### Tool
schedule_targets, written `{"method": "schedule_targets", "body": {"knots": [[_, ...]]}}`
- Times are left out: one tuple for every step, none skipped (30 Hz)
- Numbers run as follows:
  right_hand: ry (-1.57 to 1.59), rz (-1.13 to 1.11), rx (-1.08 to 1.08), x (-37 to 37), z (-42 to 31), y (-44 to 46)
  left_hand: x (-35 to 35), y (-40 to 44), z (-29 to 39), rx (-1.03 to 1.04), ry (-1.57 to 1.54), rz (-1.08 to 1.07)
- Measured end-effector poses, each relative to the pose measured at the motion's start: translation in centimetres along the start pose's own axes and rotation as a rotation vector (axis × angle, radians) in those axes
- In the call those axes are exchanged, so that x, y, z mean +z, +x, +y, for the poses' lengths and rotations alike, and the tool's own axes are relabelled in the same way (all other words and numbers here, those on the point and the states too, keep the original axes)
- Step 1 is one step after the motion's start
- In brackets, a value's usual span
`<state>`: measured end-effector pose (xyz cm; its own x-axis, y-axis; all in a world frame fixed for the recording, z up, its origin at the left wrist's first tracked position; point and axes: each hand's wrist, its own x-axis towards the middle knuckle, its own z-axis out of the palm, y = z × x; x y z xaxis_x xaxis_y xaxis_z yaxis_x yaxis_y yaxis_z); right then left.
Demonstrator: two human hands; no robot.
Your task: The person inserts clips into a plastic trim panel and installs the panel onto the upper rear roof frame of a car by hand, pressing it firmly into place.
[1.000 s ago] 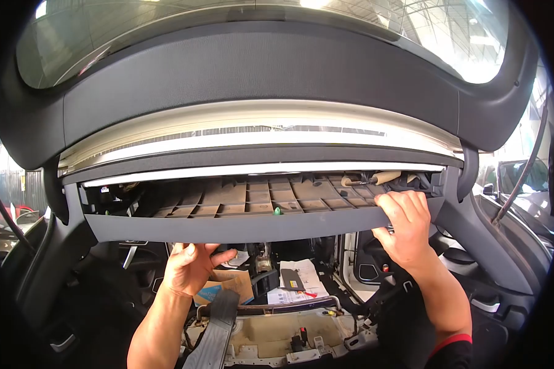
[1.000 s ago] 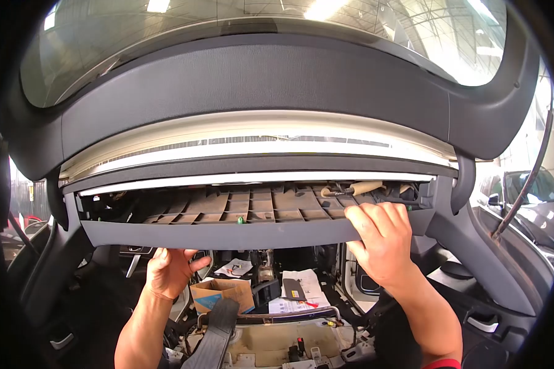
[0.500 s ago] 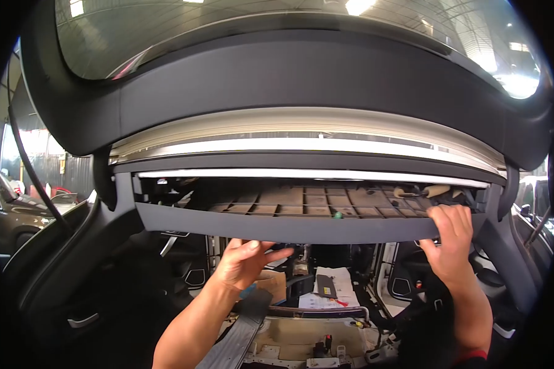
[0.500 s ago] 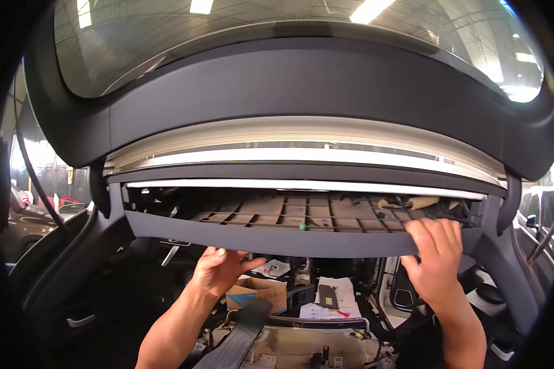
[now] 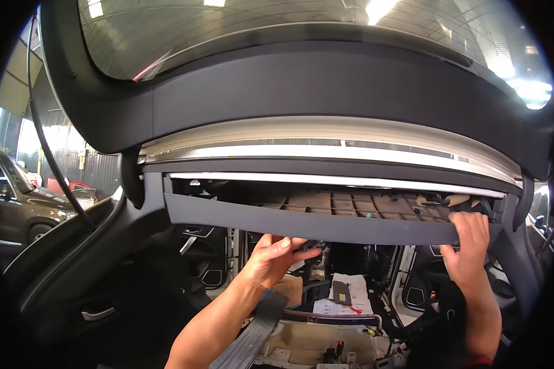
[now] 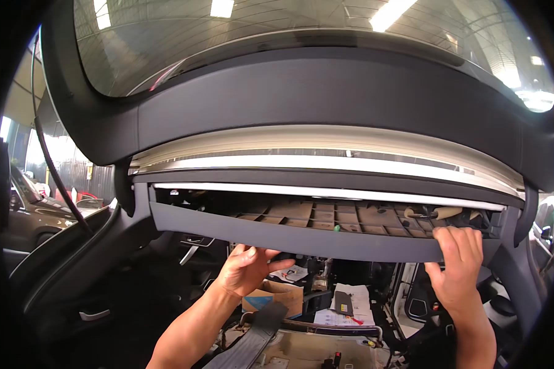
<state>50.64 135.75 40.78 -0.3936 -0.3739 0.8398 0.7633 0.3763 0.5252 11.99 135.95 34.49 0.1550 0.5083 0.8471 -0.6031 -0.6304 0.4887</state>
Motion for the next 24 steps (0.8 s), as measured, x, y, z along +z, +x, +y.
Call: {"method": "schedule_targets", "body": {"knots": [[0.017,0.002,-0.004,0.0,0.0,0.0,-0.1,0.0,0.0,0.006,0.007,0.015],[0.016,-0.006,0.004,-0.1,0.0,-0.1,-0.3,0.0,0.0,-0.003,0.003,0.004],[0.012,-0.011,0.012,-0.1,0.0,-0.1,-0.5,0.1,-0.1,-0.011,-0.001,-0.011],[0.015,-0.007,0.017,-0.1,-0.2,0.0,-0.7,0.1,-0.3,-0.013,0.013,-0.01],[0.025,-0.004,0.014,-0.1,-0.3,0.0,-0.6,0.0,-0.3,-0.008,0.018,-0.003],[0.025,-0.006,0.019,-0.2,-0.4,0.0,-0.5,0.1,-0.3,-0.003,0.008,-0.012],[0.023,-0.006,0.025,-0.2,-0.4,0.1,-0.3,0.2,-0.2,0.003,-0.001,-0.023],[0.029,-0.005,0.032,-0.1,-0.3,0.0,-0.3,0.2,-0.1,-0.004,0.015,-0.023],[0.036,-0.004,0.029,-0.1,-0.2,0.1,-0.2,0.2,-0.1,0.0,0.018,-0.017],[0.032,-0.006,0.035,-0.1,-0.1,0.3,-0.1,0.3,0.0,0.005,0.017,-0.024],[0.027,-0.01,0.041,-0.2,-0.1,0.6,-0.1,0.4,0.1,0.009,0.015,-0.03],[0.028,-0.016,0.054,-0.5,-0.2,0.9,-0.3,0.6,0.0,0.016,0.033,-0.045],[0.034,-0.018,0.052,-0.5,-0.2,1.1,-0.2,0.6,0.1,0.017,0.034,-0.038],[0.037,-0.021,0.063,-0.5,-0.1,1.3,0.0,0.7,0.1,0.014,0.004,-0.028],[0.037,-0.023,0.071,-0.4,0.0,1.6,0.1,0.8,0.3,0.015,-0.026,-0.02],[0.023,-0.023,0.062,-0.5,0.0,1.9,0.1,0.9,0.3,0.018,-0.028,-0.019],[0.021,-0.024,0.059,-0.6,0.0,2.2,0.0,1.0,0.4,0.014,-0.024,-0.02],[0.032,-0.039,0.066,-0.8,0.0,2.6,0.1,1.2,0.4,0.011,-0.021,-0.023],[0.045,-0.055,0.074,-1.0,0.0,2.8,0.2,1.3,0.5,0.011,-0.022,-0.025],[0.042,-0.056,0.075,-1.0,0.1,2.7,0.4,1.3,0.6,0.016,0.014,-0.016],[0.059,-0.066,0.08,-1.0,0.3,2.6,0.6,1.3,0.5,0.022,0.048,-0.006],[0.069,-0.076,0.088,-0.9,0.5,2.5,-0.5,1.2,0.2,0.054,0.042,-0.015],[0.058,-0.065,0.068,-0.8,0.4,2.7,-1.4,1.3,-0.3,0.074,0.021,-0.04],[0.016,-0.067,0.065,-0.9,0.2,2.7,-0.9,0.9,0.2,0.068,0.046,0.0]]}}
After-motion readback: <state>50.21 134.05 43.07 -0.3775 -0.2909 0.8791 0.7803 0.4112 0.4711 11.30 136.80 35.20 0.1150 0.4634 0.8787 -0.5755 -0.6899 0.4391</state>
